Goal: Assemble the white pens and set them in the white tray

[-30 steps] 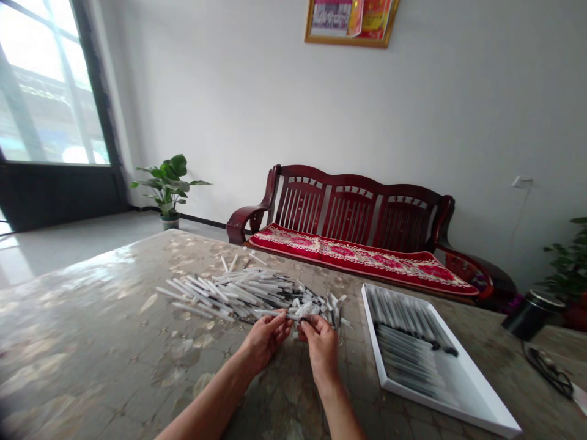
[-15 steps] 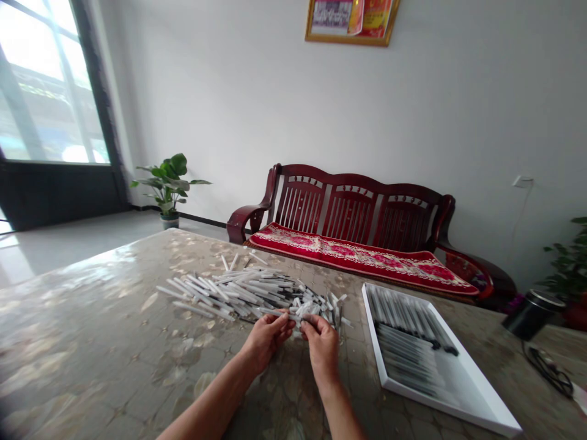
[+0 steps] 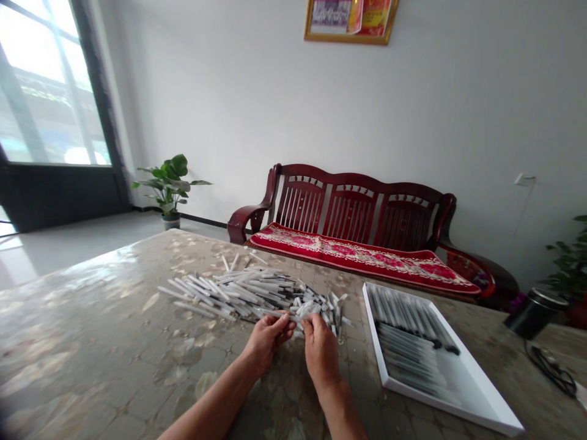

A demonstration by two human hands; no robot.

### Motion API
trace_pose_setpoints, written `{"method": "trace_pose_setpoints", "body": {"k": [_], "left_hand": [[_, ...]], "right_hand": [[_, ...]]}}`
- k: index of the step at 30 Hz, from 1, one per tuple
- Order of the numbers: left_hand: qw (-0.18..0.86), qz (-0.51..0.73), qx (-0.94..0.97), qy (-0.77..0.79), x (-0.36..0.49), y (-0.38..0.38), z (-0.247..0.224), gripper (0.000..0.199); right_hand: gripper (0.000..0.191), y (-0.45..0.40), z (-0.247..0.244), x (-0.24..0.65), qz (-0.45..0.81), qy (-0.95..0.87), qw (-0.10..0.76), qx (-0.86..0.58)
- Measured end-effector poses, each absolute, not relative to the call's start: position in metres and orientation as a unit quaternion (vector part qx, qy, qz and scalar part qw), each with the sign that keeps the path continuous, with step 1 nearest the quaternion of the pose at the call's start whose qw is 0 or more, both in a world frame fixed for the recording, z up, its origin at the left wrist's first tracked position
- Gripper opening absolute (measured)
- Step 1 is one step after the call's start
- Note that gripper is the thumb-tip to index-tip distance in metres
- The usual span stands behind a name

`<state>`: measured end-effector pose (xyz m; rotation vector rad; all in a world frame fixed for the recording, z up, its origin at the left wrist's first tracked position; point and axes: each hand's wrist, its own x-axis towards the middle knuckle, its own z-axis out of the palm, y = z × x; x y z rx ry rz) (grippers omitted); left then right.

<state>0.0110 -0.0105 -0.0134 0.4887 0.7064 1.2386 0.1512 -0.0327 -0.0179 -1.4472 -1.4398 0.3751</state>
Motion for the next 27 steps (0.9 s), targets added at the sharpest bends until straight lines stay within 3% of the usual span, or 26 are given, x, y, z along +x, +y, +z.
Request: {"method": "trace_pose_setpoints", "body": {"k": [8,12,21,27], "left_hand": [[0.717,0.566,0.247,0.323,0.014,-0.014,-0.014,0.046],[0.707,0.571,0.256,0.330,0.015,-0.015,-0.014,0.047],[0.711,0.558,0.251,0.346,0.014,-0.015,-0.013,0.038],[0.696,0.571,0.280,0.333,0.016,-0.017,-0.013,0.044]], "right_hand": [[0.039,-0.033,-0.021,0.146,0.130,-0.591,0.481,-0.634],[0.048,-0.029,-0.030,0.148,0.183,-0.564,0.499,-0.632],[0.042,-0.037,-0.018,0.147,0.180,-0.607,0.500,-0.591],[0.055,-0.033,-0.025,0.141,0.364,-0.467,0.538,-0.600]]}}
